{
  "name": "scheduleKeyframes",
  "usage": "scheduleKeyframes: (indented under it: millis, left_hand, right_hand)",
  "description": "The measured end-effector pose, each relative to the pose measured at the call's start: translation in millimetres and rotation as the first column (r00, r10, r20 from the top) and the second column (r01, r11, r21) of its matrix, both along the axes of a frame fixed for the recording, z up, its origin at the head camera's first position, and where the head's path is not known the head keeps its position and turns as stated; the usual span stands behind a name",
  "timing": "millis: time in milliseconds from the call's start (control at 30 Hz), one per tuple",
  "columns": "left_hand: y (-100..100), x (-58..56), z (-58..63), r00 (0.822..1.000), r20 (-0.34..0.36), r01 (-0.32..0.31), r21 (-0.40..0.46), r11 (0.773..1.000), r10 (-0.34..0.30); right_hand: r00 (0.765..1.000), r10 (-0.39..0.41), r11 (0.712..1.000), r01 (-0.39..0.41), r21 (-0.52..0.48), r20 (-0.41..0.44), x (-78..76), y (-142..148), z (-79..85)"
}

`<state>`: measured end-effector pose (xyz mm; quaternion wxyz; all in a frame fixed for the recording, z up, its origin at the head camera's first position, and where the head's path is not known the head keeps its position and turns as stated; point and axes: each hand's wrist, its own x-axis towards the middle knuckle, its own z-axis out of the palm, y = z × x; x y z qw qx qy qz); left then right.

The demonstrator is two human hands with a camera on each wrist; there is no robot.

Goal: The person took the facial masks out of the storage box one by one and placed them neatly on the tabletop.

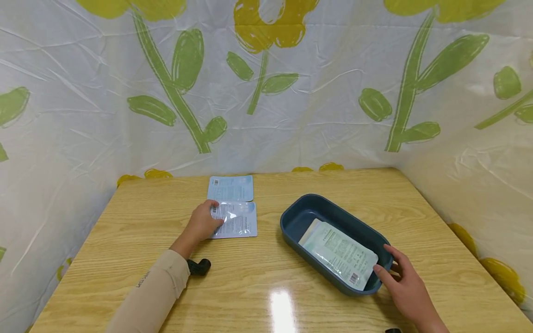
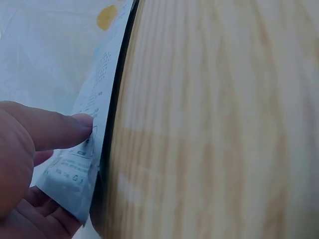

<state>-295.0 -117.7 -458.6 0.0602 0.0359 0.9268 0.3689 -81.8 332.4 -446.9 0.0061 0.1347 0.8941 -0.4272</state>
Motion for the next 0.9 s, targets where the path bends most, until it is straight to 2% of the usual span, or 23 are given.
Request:
scheduleKeyframes:
  millis: [167,300,533,900]
  left_hand:
    - [-2.5,-1.0,-0.7,0.999,-0.040,0.024,-0.095,0.995,-0.028]
    - [-3.4,0.1,1.5,0.999,-0.041,0.028,-0.151,0.988,-0.035]
    - [-4.0,1.6,3.5,0.999,-0.023,0.029,-0.182,0.983,-0.034]
    - [-3.5,0.3,0.1,0.999,-0.026,0.020,-0.199,0.980,-0.025]
  right_hand:
    - [1.000,-0.002,1.000,0.003,0.001,-0.003,0.1,0.1,-1.1]
    - [1.000,-0.002,1.000,0.002,-0.004,-0.015,0.1,1.1,-2.1]
    - [1.000,0.002,1.000,-0.002,-0.008,-0.024,0.0,2.3,-4.1]
    - [1.000,0.005,1.000,-0.005,0.009,-0.011,0.2,2.8,-3.3]
